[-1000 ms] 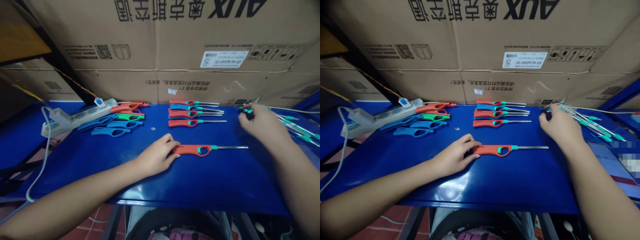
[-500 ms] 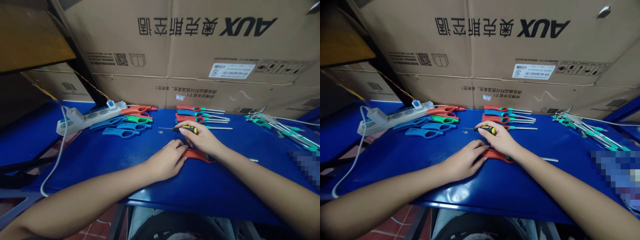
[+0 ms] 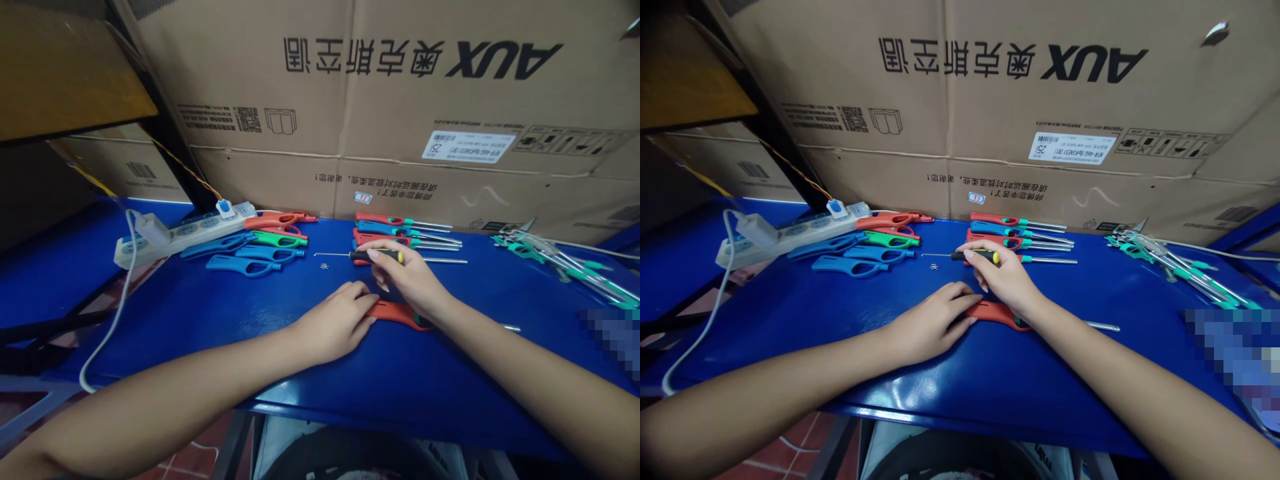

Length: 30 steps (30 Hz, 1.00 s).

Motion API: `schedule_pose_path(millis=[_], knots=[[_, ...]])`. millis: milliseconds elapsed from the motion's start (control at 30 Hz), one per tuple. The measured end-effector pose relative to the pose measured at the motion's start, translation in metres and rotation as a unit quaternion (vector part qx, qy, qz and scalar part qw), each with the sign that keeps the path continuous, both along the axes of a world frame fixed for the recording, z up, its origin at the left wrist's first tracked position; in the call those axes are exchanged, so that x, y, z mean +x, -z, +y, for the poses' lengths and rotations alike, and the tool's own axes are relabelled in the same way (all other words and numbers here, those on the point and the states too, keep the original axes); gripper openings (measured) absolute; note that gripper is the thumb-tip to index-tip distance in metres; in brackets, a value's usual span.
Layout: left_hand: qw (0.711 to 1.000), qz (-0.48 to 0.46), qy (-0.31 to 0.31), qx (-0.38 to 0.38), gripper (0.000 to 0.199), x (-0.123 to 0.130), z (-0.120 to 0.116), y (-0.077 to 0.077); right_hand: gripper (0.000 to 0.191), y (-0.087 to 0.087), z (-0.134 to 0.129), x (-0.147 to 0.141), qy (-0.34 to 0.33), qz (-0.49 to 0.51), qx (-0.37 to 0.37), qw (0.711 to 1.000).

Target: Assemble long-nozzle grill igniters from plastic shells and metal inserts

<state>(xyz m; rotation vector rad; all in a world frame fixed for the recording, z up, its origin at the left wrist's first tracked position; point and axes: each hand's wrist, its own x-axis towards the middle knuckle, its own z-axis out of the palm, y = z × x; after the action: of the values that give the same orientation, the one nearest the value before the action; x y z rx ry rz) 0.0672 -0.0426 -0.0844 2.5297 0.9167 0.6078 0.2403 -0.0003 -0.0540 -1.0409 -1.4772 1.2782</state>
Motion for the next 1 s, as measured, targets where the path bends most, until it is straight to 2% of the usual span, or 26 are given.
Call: schedule_pose_path(millis=[100,300,467,600,633,733,1000], knots=[[1.0,-0.008,0.007,-0.013,0.035,0.0,0.002,0.001,0.03,-0.008,-0.004,0.006,0.031,0.089,-0.005,0.996],[0.999,-0.044,0.008,-0.028,0.04,0.009,0.004,0.01,0.035,-0.022,-0.013,0.028,0.095,0.237,-0.041,0.966],[0.994,-0.088,-0.009,-0.065,0.053,0.011,0.002,0.009,0.039,-0.027,-0.009,0.044,0.125,0.274,-0.037,0.953],[0.973,-0.175,-0.088,-0.124,0.068,0.007,-0.001,0.001,0.04,-0.023,-0.007,0.047,0.102,0.253,-0.036,0.961],[0.966,-0.193,-0.106,-0.134,0.067,0.007,-0.002,-0.001,0.04,-0.021,-0.007,0.047,0.094,0.247,-0.038,0.964],[0.957,-0.218,-0.121,-0.148,0.046,0.008,-0.006,-0.006,0.038,-0.016,-0.008,0.046,0.082,0.24,-0.045,0.966],[0.958,-0.237,-0.128,-0.102,0.01,0.01,-0.008,-0.01,0.043,-0.017,-0.009,0.048,0.1,0.235,-0.036,0.966]])
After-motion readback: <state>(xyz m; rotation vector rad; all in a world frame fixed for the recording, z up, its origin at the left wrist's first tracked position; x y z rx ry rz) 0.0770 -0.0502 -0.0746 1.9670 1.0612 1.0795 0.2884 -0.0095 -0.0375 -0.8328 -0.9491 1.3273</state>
